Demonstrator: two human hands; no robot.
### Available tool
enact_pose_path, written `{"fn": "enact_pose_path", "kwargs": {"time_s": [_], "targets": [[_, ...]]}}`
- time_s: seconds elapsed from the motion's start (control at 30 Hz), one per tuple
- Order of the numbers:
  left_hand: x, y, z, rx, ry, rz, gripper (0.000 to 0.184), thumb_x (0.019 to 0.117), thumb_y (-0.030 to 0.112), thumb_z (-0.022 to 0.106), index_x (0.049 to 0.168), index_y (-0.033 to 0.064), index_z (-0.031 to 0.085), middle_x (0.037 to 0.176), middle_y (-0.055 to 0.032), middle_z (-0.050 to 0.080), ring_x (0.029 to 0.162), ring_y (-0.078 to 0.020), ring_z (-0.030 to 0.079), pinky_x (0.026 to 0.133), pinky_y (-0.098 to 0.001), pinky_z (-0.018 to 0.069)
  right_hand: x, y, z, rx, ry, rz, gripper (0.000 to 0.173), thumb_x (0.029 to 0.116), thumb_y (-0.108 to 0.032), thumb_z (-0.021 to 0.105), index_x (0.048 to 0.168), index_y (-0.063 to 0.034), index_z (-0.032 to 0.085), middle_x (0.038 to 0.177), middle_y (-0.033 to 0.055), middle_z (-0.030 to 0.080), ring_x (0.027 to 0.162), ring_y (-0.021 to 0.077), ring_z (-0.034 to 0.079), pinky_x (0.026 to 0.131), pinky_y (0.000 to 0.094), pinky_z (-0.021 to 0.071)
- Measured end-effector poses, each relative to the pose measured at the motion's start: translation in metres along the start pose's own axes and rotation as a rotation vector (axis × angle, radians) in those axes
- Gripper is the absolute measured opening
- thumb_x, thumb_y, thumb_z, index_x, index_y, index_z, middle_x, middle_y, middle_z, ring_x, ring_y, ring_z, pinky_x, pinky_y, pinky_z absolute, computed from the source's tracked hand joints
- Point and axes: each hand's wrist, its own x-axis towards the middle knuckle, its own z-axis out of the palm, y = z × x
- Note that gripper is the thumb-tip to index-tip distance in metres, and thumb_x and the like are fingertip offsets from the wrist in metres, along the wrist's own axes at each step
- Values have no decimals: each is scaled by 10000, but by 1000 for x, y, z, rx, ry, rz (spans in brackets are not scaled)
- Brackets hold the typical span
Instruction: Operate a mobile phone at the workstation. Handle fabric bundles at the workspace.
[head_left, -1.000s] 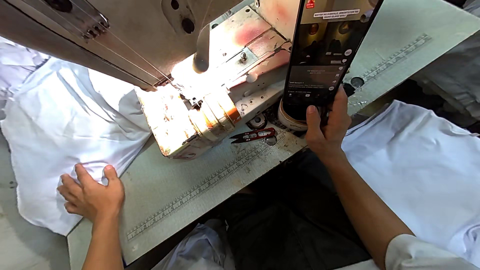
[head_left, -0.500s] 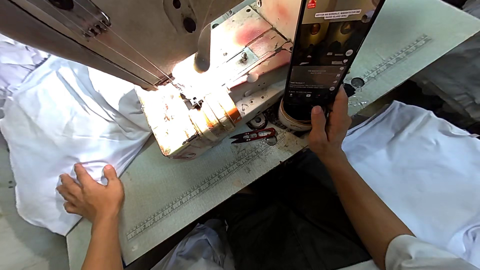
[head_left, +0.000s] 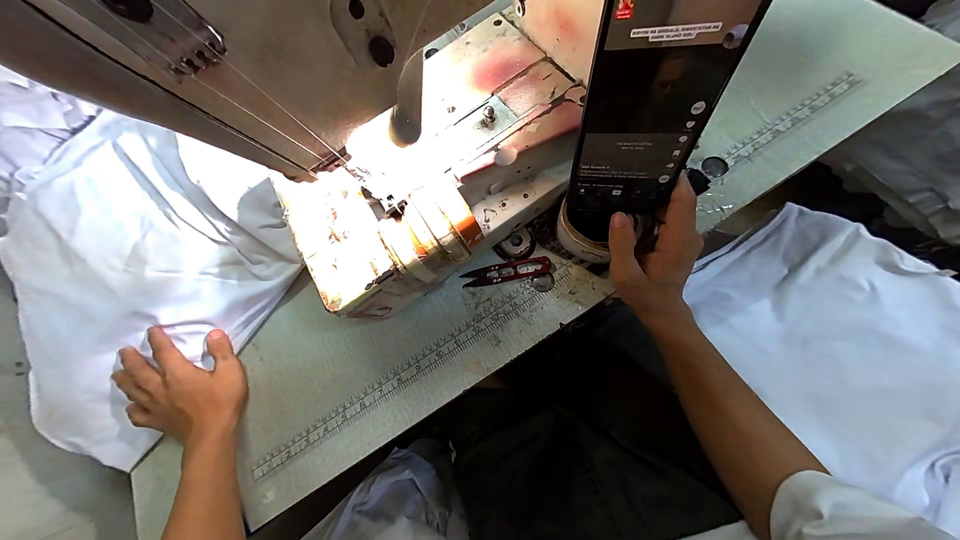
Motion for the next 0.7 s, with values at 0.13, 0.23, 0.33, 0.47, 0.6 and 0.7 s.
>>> {"fn": "enact_pose_path", "kwargs": {"time_s": [0.13,0.23,0.33,0.47,0.6,0.7], "targets": [[0,0,0,-2,0,-6,786,1013,601,405,1606,91,326,1673,-272,183,1540,-504,148,1154,-740,151,0,-1,0,-4,-8,6,594,1003,-239,554,1436,139,404,1197,241,648,1100,223,655,952,361,538],[0,0,-1,3,-6,-4,787,1012,604,402,1607,93,324,1674,-270,185,1540,-504,148,1152,-741,153,0,-1,-1,13,-11,7,571,1015,-232,534,1436,133,407,1199,233,647,1105,214,651,954,357,536],[0,0,0,2,-3,-6,781,1012,598,403,1608,100,322,1677,-263,182,1543,-495,147,1157,-735,152,1,-1,-1,14,-10,-3,557,1039,-249,493,1439,129,406,1217,233,641,1131,206,644,976,354,528],[1,-1,1,5,-5,-11,784,1010,611,396,1609,109,324,1679,-258,182,1545,-489,147,1159,-732,153,0,-1,-1,7,-8,-8,543,1055,-246,441,1436,138,401,1206,234,645,1135,202,645,985,354,525],[0,-1,0,2,-3,-4,792,1007,605,402,1609,96,318,1675,-267,183,1540,-501,151,1154,-738,155,0,0,-2,0,-14,-1,538,1059,-243,398,1434,142,404,1213,239,641,1150,209,639,995,356,518],[-1,0,-1,-11,-3,10,795,1012,602,402,1608,82,316,1672,-280,179,1537,-513,146,1151,-747,147,1,-1,-2,2,-13,-7,541,1054,-242,410,1436,141,403,1201,237,647,1130,209,644,978,360,522]]}}
